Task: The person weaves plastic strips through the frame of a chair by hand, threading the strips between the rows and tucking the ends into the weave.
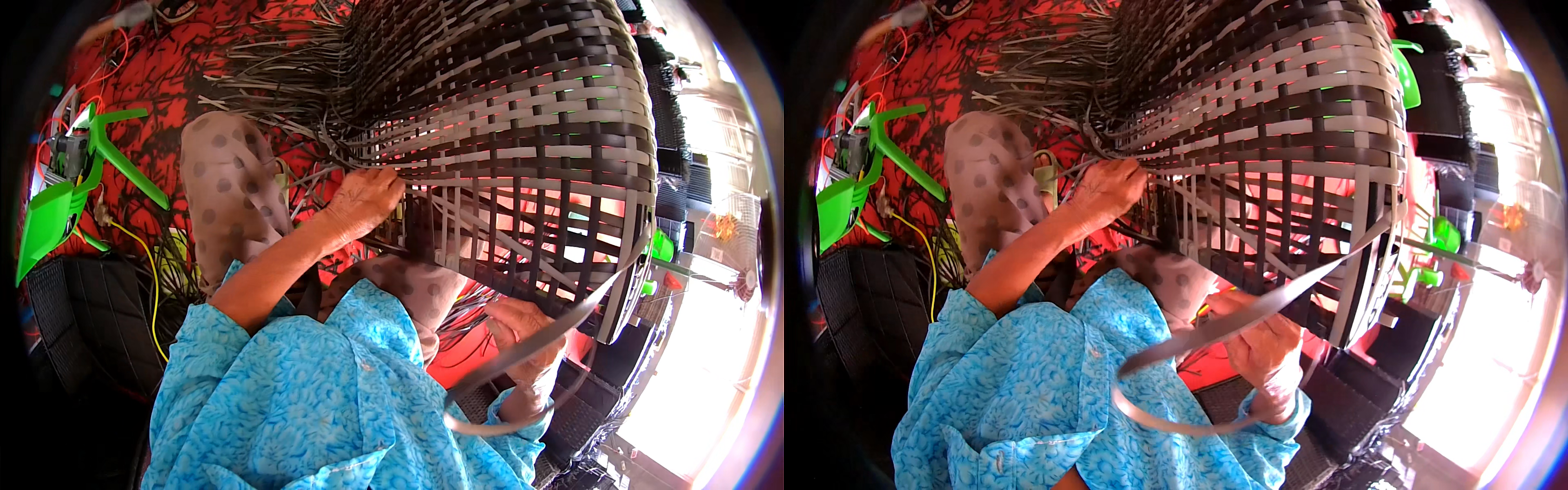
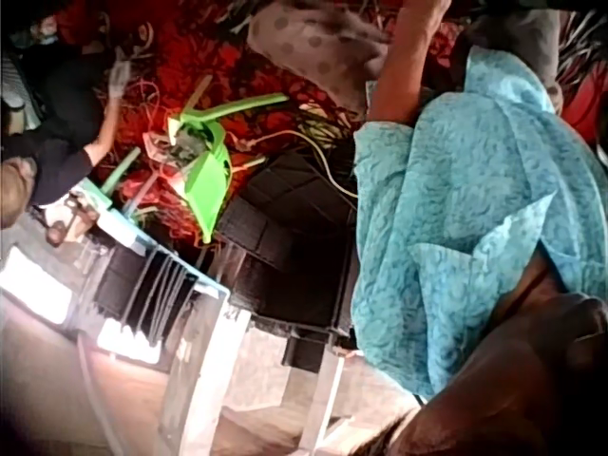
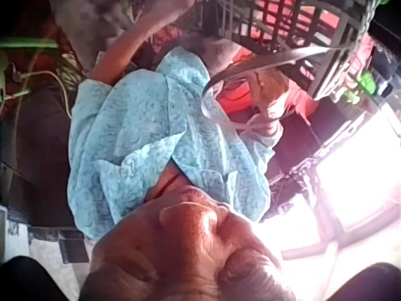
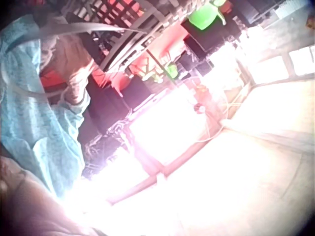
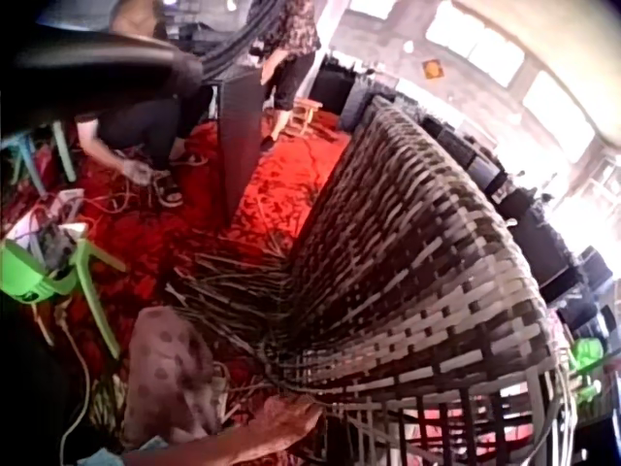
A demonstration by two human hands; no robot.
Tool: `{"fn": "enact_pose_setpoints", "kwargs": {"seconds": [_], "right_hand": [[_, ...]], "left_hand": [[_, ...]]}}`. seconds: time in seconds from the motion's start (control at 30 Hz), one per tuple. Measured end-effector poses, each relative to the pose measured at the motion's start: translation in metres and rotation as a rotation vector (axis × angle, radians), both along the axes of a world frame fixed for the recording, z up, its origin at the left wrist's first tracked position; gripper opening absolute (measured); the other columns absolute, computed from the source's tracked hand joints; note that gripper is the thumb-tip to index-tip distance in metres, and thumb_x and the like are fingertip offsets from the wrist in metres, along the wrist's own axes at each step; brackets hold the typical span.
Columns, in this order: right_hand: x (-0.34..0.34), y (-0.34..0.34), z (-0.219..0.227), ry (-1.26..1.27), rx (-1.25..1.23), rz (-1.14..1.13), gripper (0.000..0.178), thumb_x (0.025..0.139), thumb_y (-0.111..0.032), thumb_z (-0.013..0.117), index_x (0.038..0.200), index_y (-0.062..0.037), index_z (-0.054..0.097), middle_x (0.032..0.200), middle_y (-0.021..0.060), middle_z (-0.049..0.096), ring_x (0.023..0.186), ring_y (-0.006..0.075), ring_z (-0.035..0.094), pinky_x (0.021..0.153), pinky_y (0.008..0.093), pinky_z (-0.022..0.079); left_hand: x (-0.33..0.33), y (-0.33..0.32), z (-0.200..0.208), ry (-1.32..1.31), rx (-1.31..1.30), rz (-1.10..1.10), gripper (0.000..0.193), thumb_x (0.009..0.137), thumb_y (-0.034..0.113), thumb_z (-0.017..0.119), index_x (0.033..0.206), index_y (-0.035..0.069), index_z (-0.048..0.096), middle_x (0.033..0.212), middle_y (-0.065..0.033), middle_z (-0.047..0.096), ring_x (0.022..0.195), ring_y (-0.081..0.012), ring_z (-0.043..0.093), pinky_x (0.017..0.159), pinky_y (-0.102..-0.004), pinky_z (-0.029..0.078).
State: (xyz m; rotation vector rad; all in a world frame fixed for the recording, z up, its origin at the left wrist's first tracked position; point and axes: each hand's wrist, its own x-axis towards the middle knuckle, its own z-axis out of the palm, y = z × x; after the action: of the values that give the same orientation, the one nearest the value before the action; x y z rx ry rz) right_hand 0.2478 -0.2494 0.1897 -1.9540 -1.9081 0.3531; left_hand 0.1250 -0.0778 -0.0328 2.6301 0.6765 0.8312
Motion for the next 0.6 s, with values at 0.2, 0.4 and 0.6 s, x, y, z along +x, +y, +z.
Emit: {"fn": "enact_pose_setpoints", "kwargs": {"seconds": [0.2, 0.4, 0.6], "right_hand": [[0.000, 0.008, 0.000, 0.161, -0.067, -0.026, 0.022, 0.072, -0.001, 0.068, 0.094, -0.0031, 0.063, 0.082, 0.0112, 0.064, 0.072, 0.0227, 0.064, 0.063, 0.0289, 0.052], [0.004, -0.002, 0.012, 0.199, -0.027, -0.053, 0.016, 0.071, -0.005, 0.066, 0.087, -0.0004, 0.062, 0.074, 0.0097, 0.064, 0.064, 0.0204, 0.063, 0.056, 0.0274, 0.050], [0.017, -0.011, 0.063, 0.283, 0.342, 0.153, 0.018, 0.066, -0.018, 0.072, 0.078, -0.0066, 0.066, 0.068, 0.0064, 0.065, 0.054, 0.0160, 0.060, 0.048, 0.0268, 0.043]], "left_hand": [[-0.085, 0.035, -0.134, 1.044, -0.259, 0.126, 0.014, 0.073, 0.018, 0.062, 0.084, 0.012, 0.064, 0.081, -0.0110, 0.061, 0.082, -0.0295, 0.060, 0.071, -0.0409, 0.048], [-0.012, 0.001, 0.002, -0.037, -0.602, -0.144, 0.032, 0.070, 0.019, 0.068, 0.095, 0.003, 0.055, 0.095, -0.0117, 0.056, 0.090, -0.0328, 0.054, 0.080, -0.0394, 0.043], [0.007, -0.008, 0.013, -0.127, -0.737, -0.236, 0.021, 0.076, 0.020, 0.064, 0.083, 0.004, 0.053, 0.077, -0.0103, 0.056, 0.075, -0.0306, 0.056, 0.066, -0.0365, 0.043]]}}
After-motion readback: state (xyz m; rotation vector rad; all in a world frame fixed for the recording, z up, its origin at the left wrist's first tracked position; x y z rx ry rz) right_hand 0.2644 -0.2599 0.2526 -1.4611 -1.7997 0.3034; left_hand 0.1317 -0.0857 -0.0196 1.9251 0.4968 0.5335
